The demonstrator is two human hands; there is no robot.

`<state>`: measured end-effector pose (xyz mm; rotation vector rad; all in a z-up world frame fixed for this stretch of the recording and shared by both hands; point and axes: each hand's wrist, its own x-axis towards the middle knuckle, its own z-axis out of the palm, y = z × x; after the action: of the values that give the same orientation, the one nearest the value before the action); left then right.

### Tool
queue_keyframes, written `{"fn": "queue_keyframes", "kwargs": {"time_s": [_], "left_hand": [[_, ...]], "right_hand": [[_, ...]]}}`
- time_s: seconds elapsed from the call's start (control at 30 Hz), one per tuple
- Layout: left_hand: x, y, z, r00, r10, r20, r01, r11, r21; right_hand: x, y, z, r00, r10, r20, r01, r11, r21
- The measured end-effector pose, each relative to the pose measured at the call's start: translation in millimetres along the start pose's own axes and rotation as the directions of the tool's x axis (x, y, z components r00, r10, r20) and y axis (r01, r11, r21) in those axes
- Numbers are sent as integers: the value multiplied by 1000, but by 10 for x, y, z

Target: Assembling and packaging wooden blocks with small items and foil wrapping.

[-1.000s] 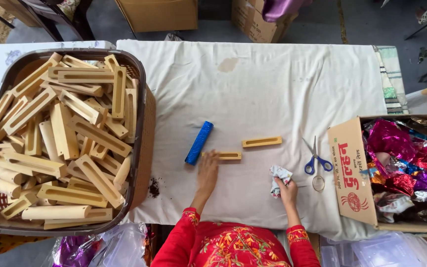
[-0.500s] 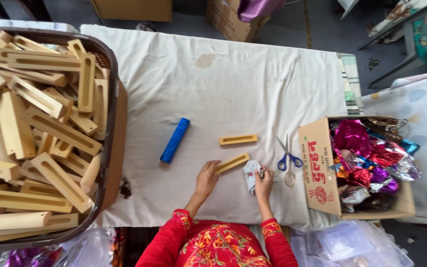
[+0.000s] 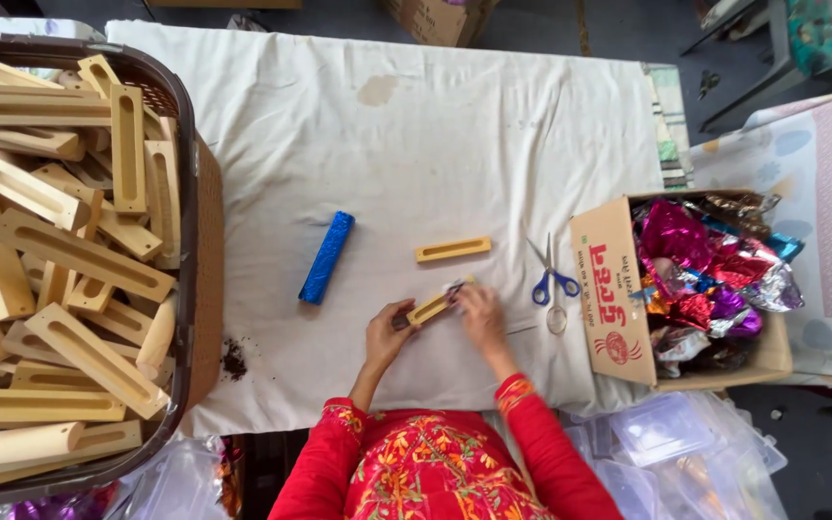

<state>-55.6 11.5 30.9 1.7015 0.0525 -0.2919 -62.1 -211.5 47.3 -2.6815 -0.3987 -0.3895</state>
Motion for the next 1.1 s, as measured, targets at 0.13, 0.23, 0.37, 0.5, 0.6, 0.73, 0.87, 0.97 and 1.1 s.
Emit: {"fn": "queue_keyframes", "kwargs": {"time_s": [0.13, 0.23, 0.37, 0.5, 0.6, 0.73, 0.87, 0.97, 1.1], "left_hand": [[29, 329, -35, 998, -70, 9, 70, 998, -4], [88, 307, -41, 995, -99, -5, 99, 993, -57], [101, 33, 6, 1000, -5, -18, 4, 999, -51], [103, 92, -22, 1000, -26, 6, 27, 999, -34], [101, 165, -49, 998, -54, 29, 54, 999, 4], [96, 186, -47, 998, -62, 26, 61, 997, 36], [157, 7, -9, 994, -105, 37, 106, 994, -7], [132, -108, -19, 1000, 3, 14, -3, 1000, -20], [106, 122, -20, 991, -131, 25, 131, 991, -11]], "right_hand": [[283, -62, -254, 987, 138, 84, -142, 988, 54], [262, -460, -145, 978, 198, 62, -202, 977, 67], [195, -737, -100, 983, 166, 71, -176, 972, 157], [252, -381, -179, 993, -28, 112, 9, 986, 165], [281, -68, -273, 993, -8, 114, -6, 992, 127], [153, -87, -115, 965, 257, -55, -244, 955, 169], [203, -893, -295, 968, 205, -145, -151, 937, 314], [20, -712, -61, 986, -164, 41, 166, 985, -42], [-11, -33, -19, 991, 129, 37, -124, 985, -118]]}}
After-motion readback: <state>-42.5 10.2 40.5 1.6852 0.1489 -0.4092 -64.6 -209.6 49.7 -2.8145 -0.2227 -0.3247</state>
